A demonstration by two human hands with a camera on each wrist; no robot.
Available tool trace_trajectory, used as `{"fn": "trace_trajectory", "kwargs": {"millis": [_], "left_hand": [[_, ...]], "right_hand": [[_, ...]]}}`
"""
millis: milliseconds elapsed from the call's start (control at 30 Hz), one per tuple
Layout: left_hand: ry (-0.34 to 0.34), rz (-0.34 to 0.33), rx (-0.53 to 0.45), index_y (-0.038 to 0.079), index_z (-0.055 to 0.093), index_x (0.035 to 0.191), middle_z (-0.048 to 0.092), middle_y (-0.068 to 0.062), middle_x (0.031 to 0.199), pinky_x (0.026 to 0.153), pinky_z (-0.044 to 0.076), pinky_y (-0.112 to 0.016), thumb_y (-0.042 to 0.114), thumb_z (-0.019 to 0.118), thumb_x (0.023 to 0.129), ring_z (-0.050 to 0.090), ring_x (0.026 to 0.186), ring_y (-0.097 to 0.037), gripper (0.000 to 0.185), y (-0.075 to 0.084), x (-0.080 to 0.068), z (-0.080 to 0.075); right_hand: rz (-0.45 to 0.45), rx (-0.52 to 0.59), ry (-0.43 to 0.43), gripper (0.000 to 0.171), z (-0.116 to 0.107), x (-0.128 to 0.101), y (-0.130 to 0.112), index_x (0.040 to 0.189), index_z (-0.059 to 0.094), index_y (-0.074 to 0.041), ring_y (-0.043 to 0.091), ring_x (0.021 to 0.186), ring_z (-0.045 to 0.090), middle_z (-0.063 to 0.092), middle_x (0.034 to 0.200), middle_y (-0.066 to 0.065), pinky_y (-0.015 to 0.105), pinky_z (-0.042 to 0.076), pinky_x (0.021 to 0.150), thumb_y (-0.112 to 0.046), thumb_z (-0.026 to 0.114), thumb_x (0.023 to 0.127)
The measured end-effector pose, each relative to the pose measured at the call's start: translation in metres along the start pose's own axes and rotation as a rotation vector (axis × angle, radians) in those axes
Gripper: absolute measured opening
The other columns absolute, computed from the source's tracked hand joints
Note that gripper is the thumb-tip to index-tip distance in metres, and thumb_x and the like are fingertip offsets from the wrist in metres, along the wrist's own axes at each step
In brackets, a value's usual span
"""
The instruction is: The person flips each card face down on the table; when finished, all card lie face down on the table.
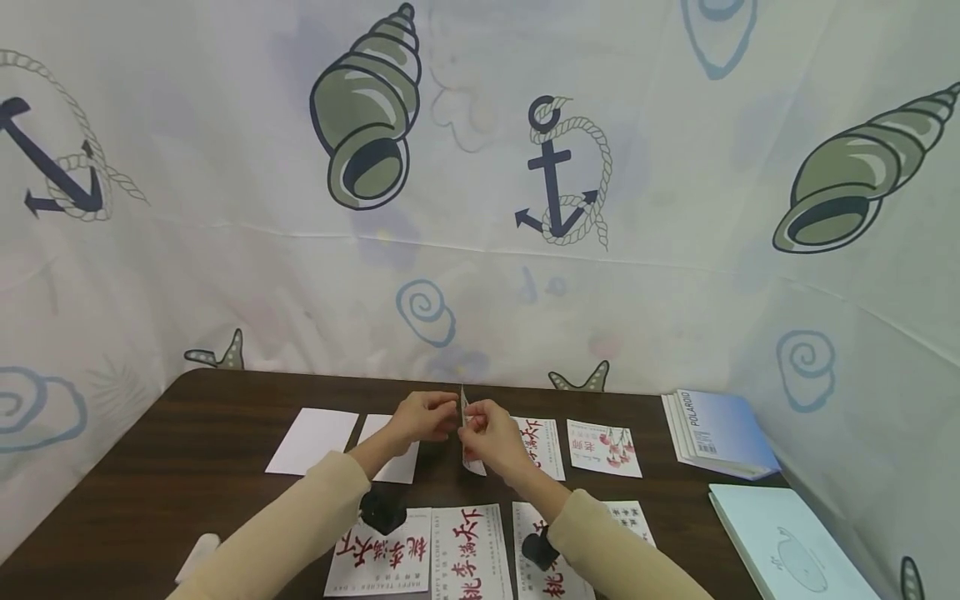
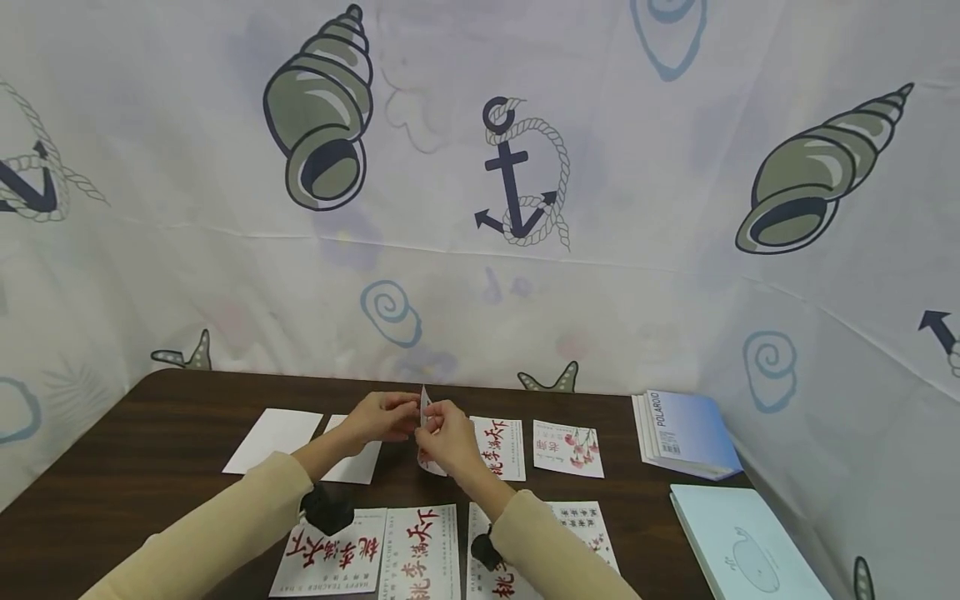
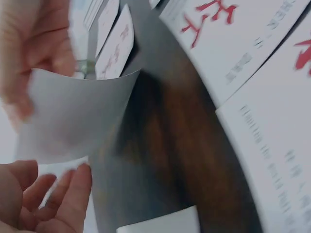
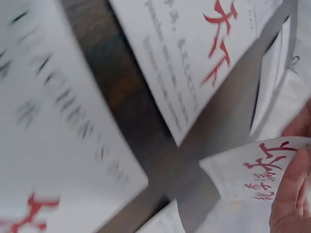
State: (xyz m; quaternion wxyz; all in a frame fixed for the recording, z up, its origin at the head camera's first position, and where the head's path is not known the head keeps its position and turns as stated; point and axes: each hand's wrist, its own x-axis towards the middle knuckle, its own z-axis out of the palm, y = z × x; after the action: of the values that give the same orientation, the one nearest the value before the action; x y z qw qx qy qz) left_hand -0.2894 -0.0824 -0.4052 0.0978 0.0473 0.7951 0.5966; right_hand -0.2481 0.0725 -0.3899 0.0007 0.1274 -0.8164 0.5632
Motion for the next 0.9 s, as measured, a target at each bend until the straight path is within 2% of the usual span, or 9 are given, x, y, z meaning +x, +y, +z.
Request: {"fn": "trace_trajectory", "kwargs": {"millis": [67,167,367,467,567,667,767,900], "left_hand": [[-0.005,-0.013,-0.007,-0.006,0.048,0.131,0.06,-0.025,0.119,0.075,0.056,-0.037,0.012,0.056,0.094,0.066,0.094,-0.031,0.042,-0.005,-0.003,0.003],[0.03,-0.035,-0.011,-0.009,0.045,0.133,0.058,-0.027,0.12,0.075,0.056,-0.04,0.013,0.061,0.091,0.066,0.095,-0.033,0.05,-0.012,-0.008,0.007],[0.159,-0.001,0.066,-0.009,0.052,0.126,0.063,-0.025,0.111,0.071,0.057,-0.036,0.005,0.069,0.083,0.066,0.095,-0.033,0.048,-0.015,-0.014,0.013],[0.201,0.027,0.172,-0.009,0.055,0.123,0.064,-0.023,0.106,0.069,0.057,-0.033,0.004,0.073,0.079,0.065,0.095,-0.031,0.049,-0.015,-0.016,0.011],[0.224,0.051,0.308,-0.008,0.059,0.118,0.066,-0.017,0.097,0.066,0.055,-0.031,0.005,0.076,0.075,0.062,0.086,-0.025,0.048,-0.017,-0.018,0.009],[0.22,0.08,0.443,-0.008,0.063,0.11,0.064,-0.011,0.086,0.063,0.048,-0.029,0.009,0.078,0.072,0.055,0.074,-0.019,0.044,-0.02,-0.02,0.008],[0.204,0.093,0.524,-0.007,0.063,0.103,0.059,-0.006,0.079,0.06,0.043,-0.029,0.01,0.079,0.072,0.049,0.069,-0.016,0.039,-0.023,-0.021,0.008],[0.192,0.11,0.593,-0.007,0.063,0.102,0.057,-0.005,0.077,0.06,0.043,-0.031,0.01,0.079,0.071,0.049,0.068,-0.017,0.039,-0.023,-0.021,0.009]], "right_hand": [[-0.044,-0.039,0.047,0.029,-0.006,0.0,0.001,0.11,0.054,0.011,0.007,0.057,0.054,0.058,0.078,0.013,0.027,0.055,0.052,0.006,0.059,0.082],[-0.089,-0.061,0.118,0.03,-0.012,0.001,0.007,0.111,0.056,0.008,0.009,0.06,0.056,0.058,0.078,0.012,0.026,0.054,0.05,0.007,0.059,0.082],[-0.056,-0.035,0.193,0.033,-0.019,0.0,0.021,0.114,0.055,0.006,0.013,0.062,0.058,0.056,0.079,0.014,0.035,0.056,0.051,0.008,0.06,0.081],[0.007,-0.032,0.185,0.035,-0.018,0.001,0.031,0.115,0.054,0.007,0.011,0.059,0.054,0.054,0.077,0.011,0.034,0.055,0.05,0.008,0.062,0.08],[0.077,-0.07,0.148,0.037,-0.015,0.0,0.038,0.114,0.052,0.007,0.01,0.056,0.052,0.053,0.073,0.007,0.03,0.055,0.049,0.005,0.065,0.079],[0.127,-0.138,0.105,0.036,-0.012,-0.002,0.044,0.112,0.052,0.008,0.009,0.051,0.052,0.053,0.068,0.004,0.026,0.053,0.048,0.003,0.067,0.079],[0.141,-0.193,0.074,0.034,-0.009,-0.004,0.047,0.108,0.053,0.009,0.009,0.047,0.052,0.054,0.066,0.006,0.025,0.052,0.046,0.004,0.068,0.078],[0.151,-0.274,0.053,0.032,-0.006,-0.004,0.049,0.103,0.053,0.009,0.01,0.045,0.052,0.055,0.067,0.007,0.024,0.051,0.044,0.004,0.07,0.076]]}}
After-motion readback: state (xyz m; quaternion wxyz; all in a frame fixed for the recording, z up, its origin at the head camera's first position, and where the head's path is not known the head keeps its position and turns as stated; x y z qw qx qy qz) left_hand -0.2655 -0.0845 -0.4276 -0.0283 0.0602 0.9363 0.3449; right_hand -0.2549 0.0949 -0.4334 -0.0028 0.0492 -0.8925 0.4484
